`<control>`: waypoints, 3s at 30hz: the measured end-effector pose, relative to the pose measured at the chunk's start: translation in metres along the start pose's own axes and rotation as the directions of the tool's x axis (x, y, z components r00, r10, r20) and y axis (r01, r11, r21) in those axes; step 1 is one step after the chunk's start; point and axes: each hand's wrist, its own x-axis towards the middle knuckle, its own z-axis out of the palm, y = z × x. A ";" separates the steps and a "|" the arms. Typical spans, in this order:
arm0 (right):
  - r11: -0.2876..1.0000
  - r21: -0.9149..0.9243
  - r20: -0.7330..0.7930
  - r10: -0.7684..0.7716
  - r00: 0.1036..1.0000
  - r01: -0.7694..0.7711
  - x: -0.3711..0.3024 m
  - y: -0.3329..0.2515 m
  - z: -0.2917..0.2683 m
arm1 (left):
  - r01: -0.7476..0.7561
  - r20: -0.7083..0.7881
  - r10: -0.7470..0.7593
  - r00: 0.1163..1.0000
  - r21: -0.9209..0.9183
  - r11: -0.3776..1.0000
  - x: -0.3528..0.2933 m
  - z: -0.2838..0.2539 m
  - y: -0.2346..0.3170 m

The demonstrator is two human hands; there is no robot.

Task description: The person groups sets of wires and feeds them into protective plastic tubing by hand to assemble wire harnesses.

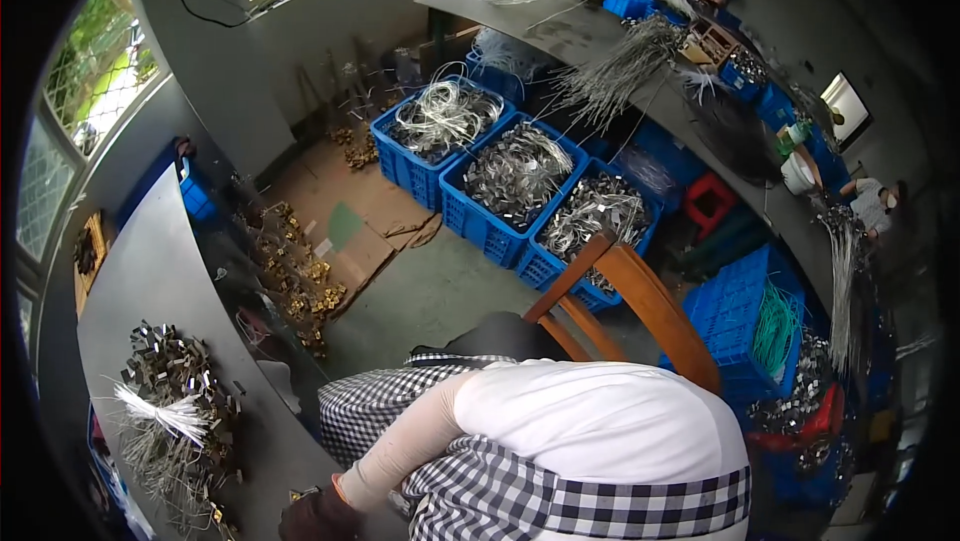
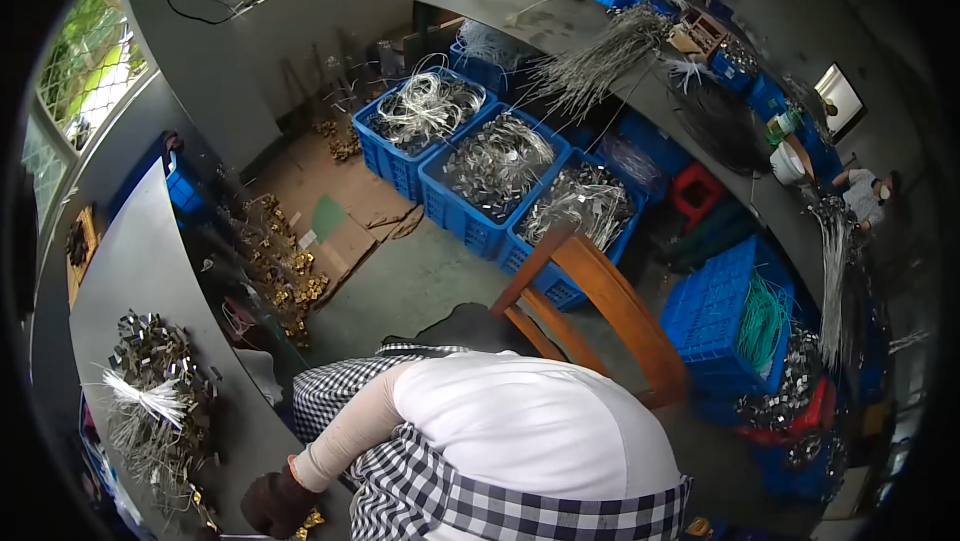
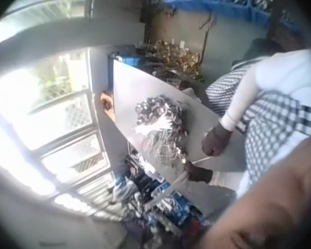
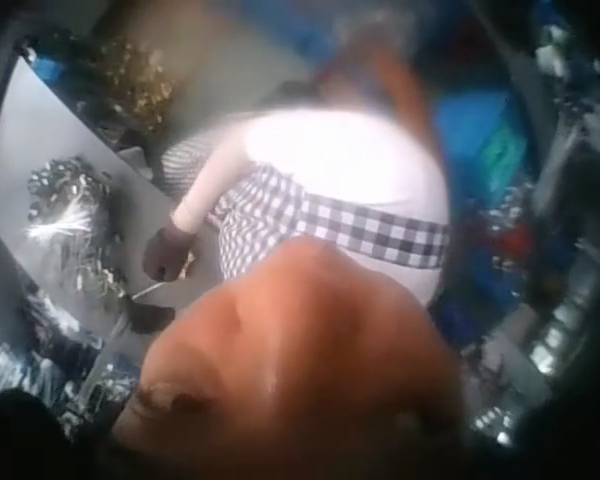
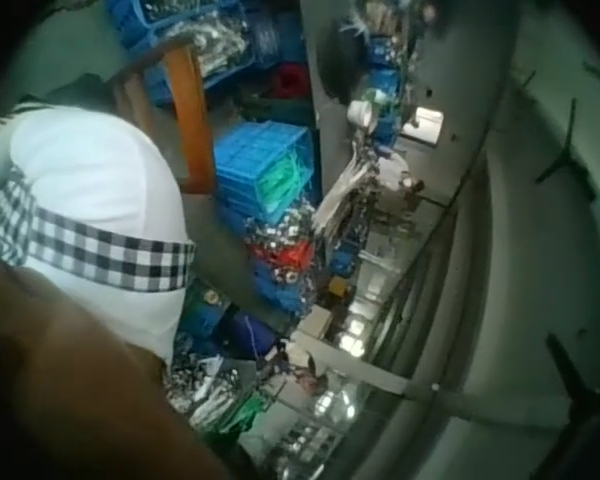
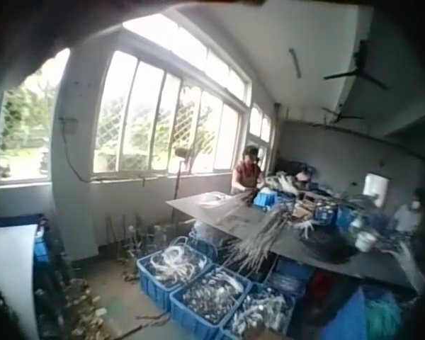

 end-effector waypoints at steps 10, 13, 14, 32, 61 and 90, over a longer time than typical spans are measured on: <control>0.877 0.291 -0.169 -0.346 0.923 0.383 0.012 -0.059 0.010 | 0.382 0.464 -0.289 0.837 -0.118 0.917 0.053 -0.125 0.123; 0.936 -0.077 0.188 -0.325 0.927 0.343 0.019 -0.046 0.038 | 0.445 0.563 -0.245 0.789 -0.249 0.860 0.035 -0.112 0.079; 0.937 -0.074 0.187 -0.324 0.927 0.342 0.017 -0.052 0.035 | 0.472 0.596 -0.233 0.768 -0.283 0.835 0.031 -0.112 0.069; 0.931 0.134 0.237 -0.364 0.901 0.341 0.003 0.002 0.068 | 0.774 0.773 0.042 0.633 -0.631 -0.049 -0.004 -0.098 0.017; 0.934 0.350 0.188 0.010 0.982 -0.076 0.087 0.012 -0.031 | -0.890 -0.808 0.427 0.406 -0.455 -0.014 0.076 -0.036 0.050; 0.839 -0.540 -0.231 -0.229 0.946 0.072 0.090 0.041 0.008 | 0.096 -0.012 -0.118 0.993 -0.504 0.859 -0.023 -0.086 0.074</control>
